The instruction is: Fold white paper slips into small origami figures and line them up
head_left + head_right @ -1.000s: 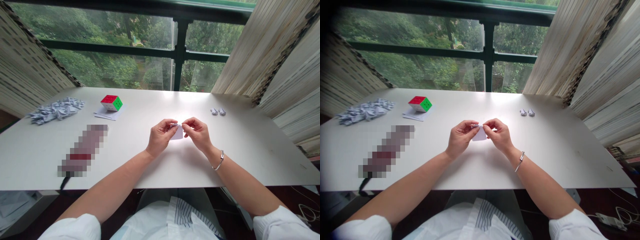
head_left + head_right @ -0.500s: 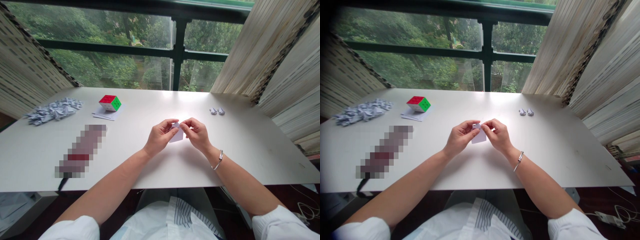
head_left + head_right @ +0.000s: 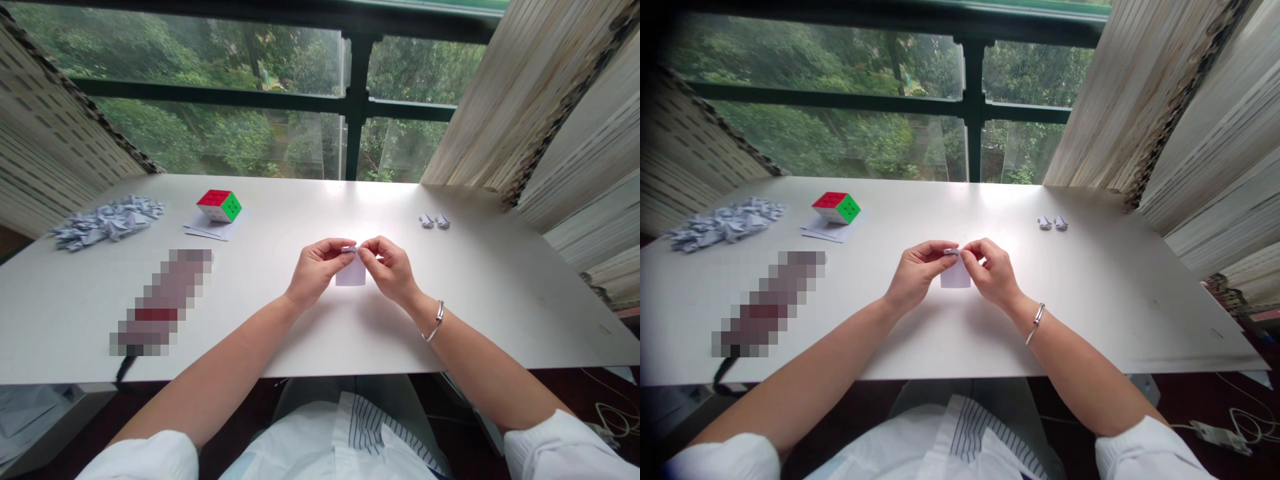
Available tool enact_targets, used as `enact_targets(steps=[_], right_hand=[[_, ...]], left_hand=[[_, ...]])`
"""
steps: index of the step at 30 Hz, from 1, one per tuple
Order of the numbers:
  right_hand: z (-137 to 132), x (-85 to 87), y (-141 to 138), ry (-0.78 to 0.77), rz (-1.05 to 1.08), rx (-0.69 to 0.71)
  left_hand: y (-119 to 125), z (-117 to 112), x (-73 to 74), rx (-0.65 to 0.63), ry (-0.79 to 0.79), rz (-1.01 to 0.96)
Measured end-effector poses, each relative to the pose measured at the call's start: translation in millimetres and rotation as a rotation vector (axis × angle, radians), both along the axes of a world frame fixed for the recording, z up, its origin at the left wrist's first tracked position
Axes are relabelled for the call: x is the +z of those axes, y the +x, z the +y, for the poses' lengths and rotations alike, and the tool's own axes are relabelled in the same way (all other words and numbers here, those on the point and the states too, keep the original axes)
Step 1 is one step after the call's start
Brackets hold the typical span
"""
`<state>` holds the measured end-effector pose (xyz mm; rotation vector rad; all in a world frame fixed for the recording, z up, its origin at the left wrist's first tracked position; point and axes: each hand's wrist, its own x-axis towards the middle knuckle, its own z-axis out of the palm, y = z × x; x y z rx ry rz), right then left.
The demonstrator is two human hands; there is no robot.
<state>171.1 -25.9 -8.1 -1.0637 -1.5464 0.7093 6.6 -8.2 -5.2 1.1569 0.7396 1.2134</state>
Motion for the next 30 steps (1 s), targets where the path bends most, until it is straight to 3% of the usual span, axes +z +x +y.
enact_targets(steps=[6,14,30], right_hand=[[0.3,-0.4,1.6,0.012,0.014,-0.013],[-1.0,1.7,0.1,0.029,0.009,-0.023],[4.7,-4.2,-0.4,-0.15,0.11,0.086]], left_hand=[[-3.0,0.6,3.0,-0.011,-0.01,0.027],[-0.4,1.3,1.1,0.081,-0.028,-0.002],[1.3,2.4,-0.7,0.074,-0.126,0.038]])
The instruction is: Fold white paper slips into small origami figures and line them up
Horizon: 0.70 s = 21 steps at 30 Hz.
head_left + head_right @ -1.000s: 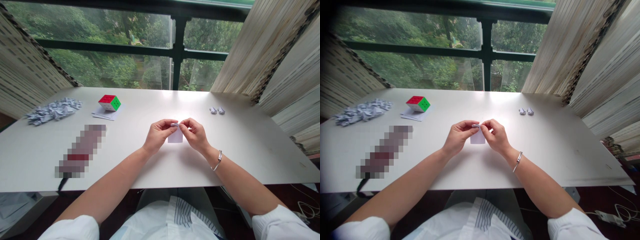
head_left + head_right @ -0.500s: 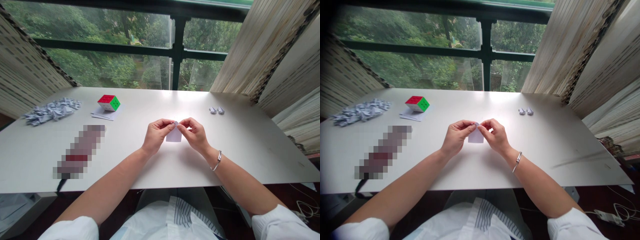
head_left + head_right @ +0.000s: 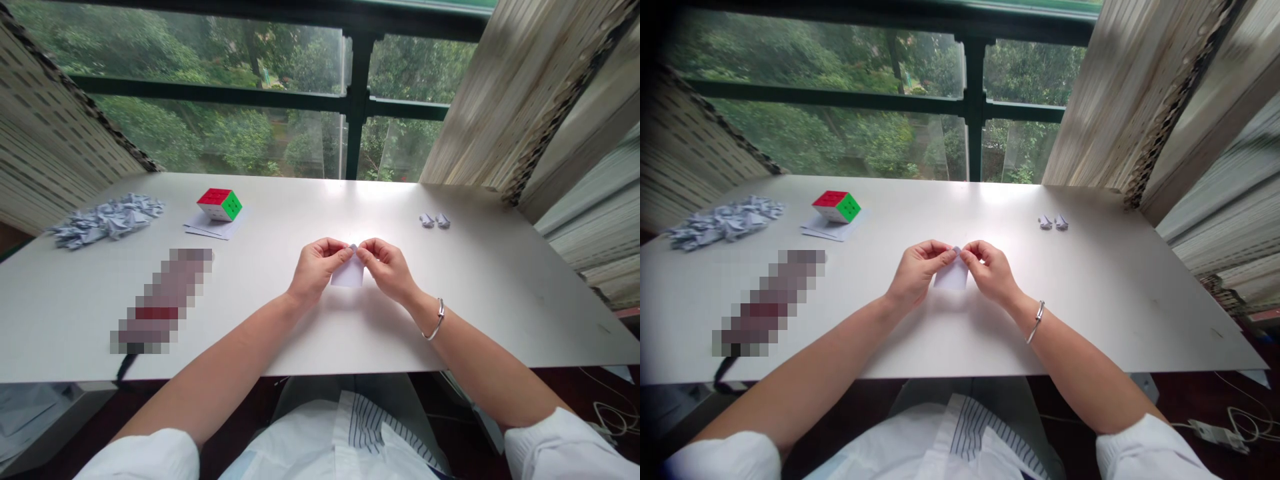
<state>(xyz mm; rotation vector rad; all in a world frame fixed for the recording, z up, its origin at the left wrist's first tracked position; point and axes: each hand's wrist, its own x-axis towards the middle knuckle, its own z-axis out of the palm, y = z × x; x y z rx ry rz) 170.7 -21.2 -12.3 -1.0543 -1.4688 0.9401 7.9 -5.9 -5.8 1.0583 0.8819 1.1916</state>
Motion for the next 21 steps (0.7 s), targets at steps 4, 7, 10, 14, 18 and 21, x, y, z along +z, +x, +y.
enact_targets(steps=[4,7,10,14,18,21], right_hand=[[-0.1,2.7,-0.9,-0.078,0.034,0.01],[0.8,3.0,-1.4,-0.105,0.033,0.008],[2.1,1.4,0.2,-0.055,-0.005,-0.019],[3.5,2.3,6.5,0.053,-0.174,-0.078],[5.4,5.2,11.8,0.052,-0.215,-0.054],[6.8,5.6,12.9,-0.026,-0.122,0.008]], left_hand=[[1.7,-0.9,-2.5,0.007,0.015,-0.003],[1.8,-0.5,-3.6,0.007,0.012,-0.002],[-0.9,1.2,-1.6,-0.015,0.024,0.023],[-8.5,4.1,6.8,-0.161,0.027,0.093],[-14.4,6.9,11.3,-0.236,0.027,0.148],[-16.5,8.9,9.1,-0.235,0.011,0.177]])
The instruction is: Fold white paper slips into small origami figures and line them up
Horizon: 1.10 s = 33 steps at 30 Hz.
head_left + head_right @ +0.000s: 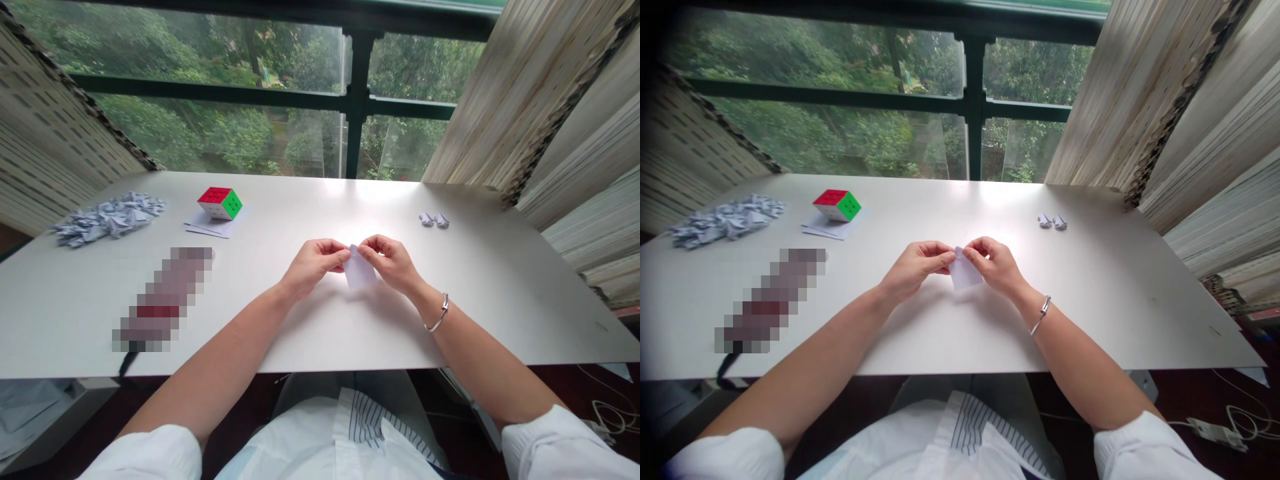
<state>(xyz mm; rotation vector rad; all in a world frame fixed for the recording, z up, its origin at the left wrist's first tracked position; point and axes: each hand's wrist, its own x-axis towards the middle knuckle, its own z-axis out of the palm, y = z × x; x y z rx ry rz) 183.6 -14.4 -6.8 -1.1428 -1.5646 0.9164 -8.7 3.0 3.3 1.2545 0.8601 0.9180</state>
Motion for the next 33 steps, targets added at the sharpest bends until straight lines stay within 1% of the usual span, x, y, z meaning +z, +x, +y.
enact_targets(steps=[2,4,9,15,18,22,25,29,31,33], right_hand=[[0.5,-0.5,0.3,-0.054,0.043,0.037],[0.6,-1.2,0.6,-0.077,0.029,0.054],[0.6,-3.9,0.0,-0.037,-0.108,0.009],[1.2,-5.2,-2.0,-0.124,-0.001,0.047],[0.0,-3.3,-1.5,-0.107,-0.055,0.035],[-3.6,-0.3,-3.2,-0.073,-0.144,0.047],[-6.0,1.6,-6.9,-0.105,-0.085,0.045],[-6.5,3.4,-9.7,-0.227,0.077,0.067],[-5.7,2.6,-9.4,-0.227,0.089,0.064],[-4.9,0.8,-8.5,-0.187,0.053,0.053]], left_hand=[[-0.8,1.0,-2.3,-0.015,-0.008,0.02],[-1.1,1.7,-4.2,-0.022,0.0,0.035],[0.7,1.3,-5.8,-0.003,0.044,0.052],[2.7,-0.6,-4.0,0.018,0.05,0.053],[3.5,-1.8,-4.0,0.008,0.048,0.066],[3.3,-2.3,-4.8,-0.054,0.049,0.094],[2.2,-1.9,-3.9,-0.049,0.074,0.094],[2.6,-2.6,-0.5,0.008,0.059,0.052],[3.8,-4.1,0.8,0.015,0.048,0.043],[5.4,-6.0,1.2,0.008,0.044,0.051]])
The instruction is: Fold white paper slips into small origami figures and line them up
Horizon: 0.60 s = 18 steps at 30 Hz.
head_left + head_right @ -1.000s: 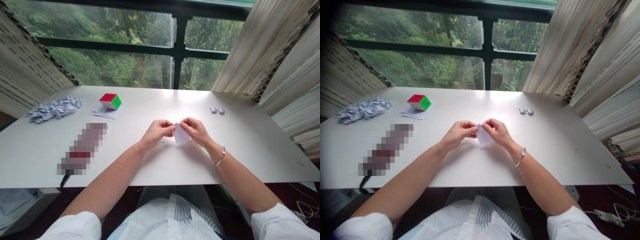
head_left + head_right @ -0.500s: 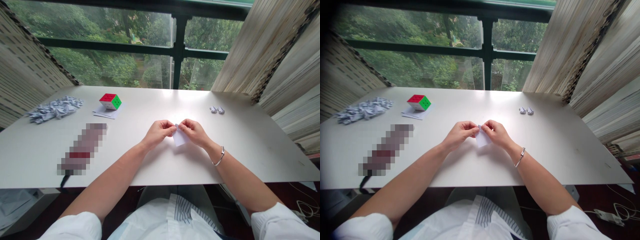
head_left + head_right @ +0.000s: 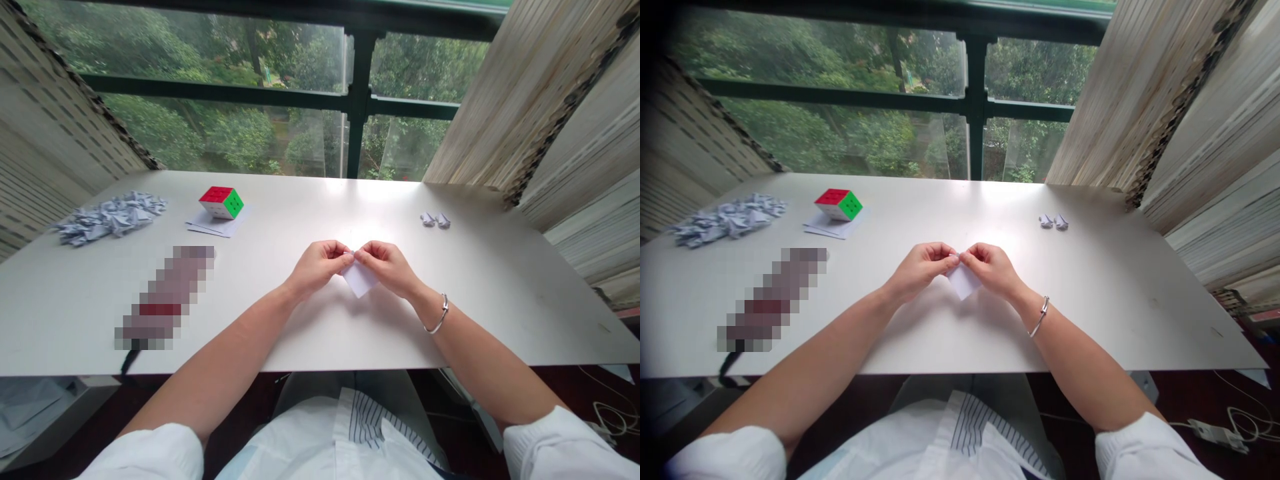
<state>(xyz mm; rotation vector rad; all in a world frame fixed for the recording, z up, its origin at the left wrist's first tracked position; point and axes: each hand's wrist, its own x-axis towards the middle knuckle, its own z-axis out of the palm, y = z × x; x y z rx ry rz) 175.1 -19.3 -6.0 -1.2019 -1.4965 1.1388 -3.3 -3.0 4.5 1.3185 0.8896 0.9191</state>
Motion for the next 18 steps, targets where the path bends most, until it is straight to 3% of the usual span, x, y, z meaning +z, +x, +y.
enact_targets(steps=[6,11,15,18], right_hand=[[-0.5,-0.5,-0.6,0.003,-0.008,-0.041],[-0.8,1.4,-2.9,-0.044,0.065,-0.093],[-0.3,-3.8,-4.3,0.064,0.107,-0.159],[-2.2,-7.2,-4.5,0.252,0.005,-0.207]], left_hand=[[3.4,-3.1,-0.9,-0.008,-0.044,-0.022],[3.6,0.2,-0.4,0.169,-0.068,-0.1],[4.8,1.0,-0.3,0.169,-0.108,-0.119],[5.1,0.7,-1.5,0.148,-0.15,-0.147]])
